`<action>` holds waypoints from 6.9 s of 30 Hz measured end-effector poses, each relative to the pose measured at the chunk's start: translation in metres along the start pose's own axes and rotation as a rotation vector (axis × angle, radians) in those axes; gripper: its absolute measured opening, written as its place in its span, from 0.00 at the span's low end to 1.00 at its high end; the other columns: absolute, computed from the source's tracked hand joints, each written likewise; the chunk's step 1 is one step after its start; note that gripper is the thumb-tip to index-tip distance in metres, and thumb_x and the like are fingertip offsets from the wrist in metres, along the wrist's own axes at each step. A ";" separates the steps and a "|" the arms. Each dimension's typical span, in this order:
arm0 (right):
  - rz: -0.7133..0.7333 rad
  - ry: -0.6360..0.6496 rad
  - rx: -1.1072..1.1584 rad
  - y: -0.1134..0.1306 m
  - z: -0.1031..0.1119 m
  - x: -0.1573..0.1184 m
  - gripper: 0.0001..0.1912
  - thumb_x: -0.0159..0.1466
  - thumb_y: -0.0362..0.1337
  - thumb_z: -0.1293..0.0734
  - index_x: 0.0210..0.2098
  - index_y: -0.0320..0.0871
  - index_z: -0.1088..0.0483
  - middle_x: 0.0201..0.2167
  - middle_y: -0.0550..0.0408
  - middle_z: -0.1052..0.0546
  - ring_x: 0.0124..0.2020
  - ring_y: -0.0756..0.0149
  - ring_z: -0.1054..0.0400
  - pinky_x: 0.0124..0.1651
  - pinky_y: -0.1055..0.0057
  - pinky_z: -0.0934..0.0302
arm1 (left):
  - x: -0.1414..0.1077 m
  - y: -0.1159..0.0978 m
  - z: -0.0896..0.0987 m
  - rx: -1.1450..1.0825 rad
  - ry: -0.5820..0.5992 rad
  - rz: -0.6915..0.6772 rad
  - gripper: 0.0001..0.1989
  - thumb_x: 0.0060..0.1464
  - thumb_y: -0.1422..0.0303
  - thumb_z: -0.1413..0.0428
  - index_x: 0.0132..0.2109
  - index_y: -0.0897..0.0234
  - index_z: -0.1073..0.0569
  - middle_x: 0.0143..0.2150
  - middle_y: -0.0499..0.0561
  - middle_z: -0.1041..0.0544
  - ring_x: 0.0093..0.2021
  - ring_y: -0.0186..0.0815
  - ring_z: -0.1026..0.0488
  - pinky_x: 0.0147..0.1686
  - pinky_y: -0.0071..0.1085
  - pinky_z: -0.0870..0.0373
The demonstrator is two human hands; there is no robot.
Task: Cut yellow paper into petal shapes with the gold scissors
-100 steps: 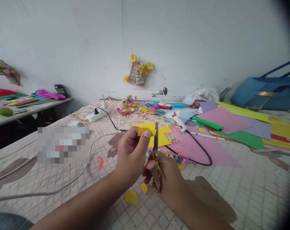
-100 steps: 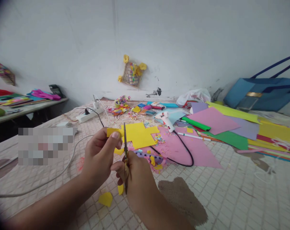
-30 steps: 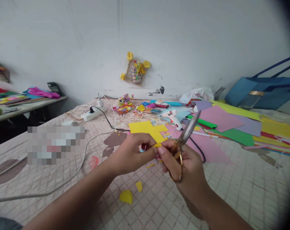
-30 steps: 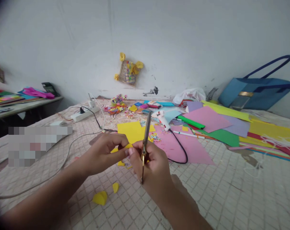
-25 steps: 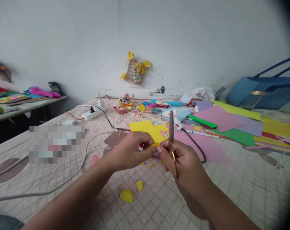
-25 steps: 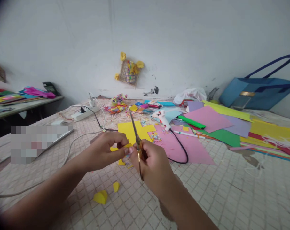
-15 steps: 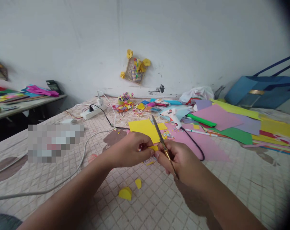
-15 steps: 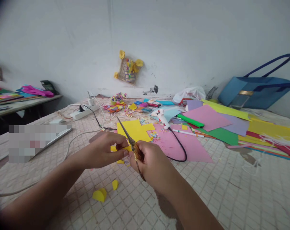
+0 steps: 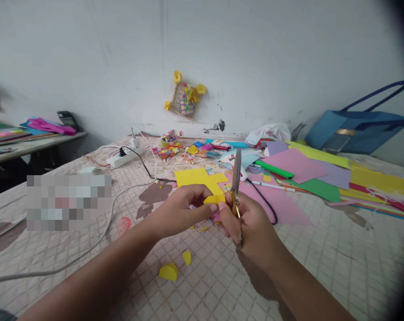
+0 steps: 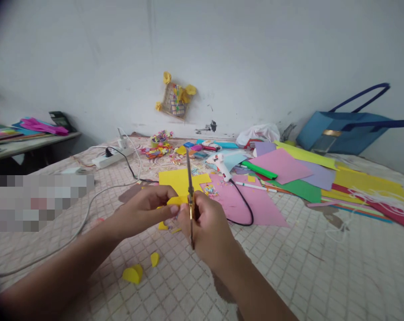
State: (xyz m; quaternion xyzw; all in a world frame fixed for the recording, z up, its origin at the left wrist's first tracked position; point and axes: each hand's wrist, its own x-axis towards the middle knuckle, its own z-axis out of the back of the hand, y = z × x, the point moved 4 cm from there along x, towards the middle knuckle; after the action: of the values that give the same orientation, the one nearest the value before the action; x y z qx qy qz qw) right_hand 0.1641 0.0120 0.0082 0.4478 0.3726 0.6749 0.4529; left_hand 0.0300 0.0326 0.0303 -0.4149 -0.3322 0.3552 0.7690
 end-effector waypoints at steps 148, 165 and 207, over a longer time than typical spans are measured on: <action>0.019 0.283 -0.339 0.002 -0.017 -0.007 0.24 0.63 0.56 0.49 0.26 0.44 0.42 0.16 0.60 0.37 0.19 0.70 0.42 0.23 0.73 0.50 | -0.004 -0.006 0.027 0.088 -0.192 -0.042 0.10 0.49 0.67 0.50 0.23 0.65 0.38 0.21 0.43 0.42 0.21 0.26 0.46 0.20 0.25 0.48; 0.034 0.331 -0.310 0.005 -0.018 -0.009 0.21 0.64 0.53 0.47 0.25 0.44 0.43 0.15 0.62 0.40 0.18 0.71 0.44 0.22 0.74 0.53 | -0.004 -0.005 0.028 0.114 -0.157 -0.050 0.08 0.49 0.68 0.50 0.25 0.66 0.34 0.22 0.46 0.35 0.22 0.27 0.41 0.20 0.25 0.46; -0.038 0.419 -0.347 0.009 -0.010 -0.010 0.24 0.62 0.56 0.47 0.24 0.42 0.42 0.18 0.60 0.37 0.19 0.73 0.44 0.21 0.75 0.56 | -0.005 -0.007 0.034 0.084 0.014 -0.013 0.05 0.46 0.69 0.49 0.27 0.67 0.33 0.23 0.45 0.35 0.23 0.28 0.38 0.22 0.25 0.42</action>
State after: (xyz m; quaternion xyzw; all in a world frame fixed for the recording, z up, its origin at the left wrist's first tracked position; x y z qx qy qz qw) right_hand 0.1544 -0.0008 0.0106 0.2071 0.3455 0.7981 0.4482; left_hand 0.0016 0.0397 0.0500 -0.3826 -0.3141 0.3608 0.7904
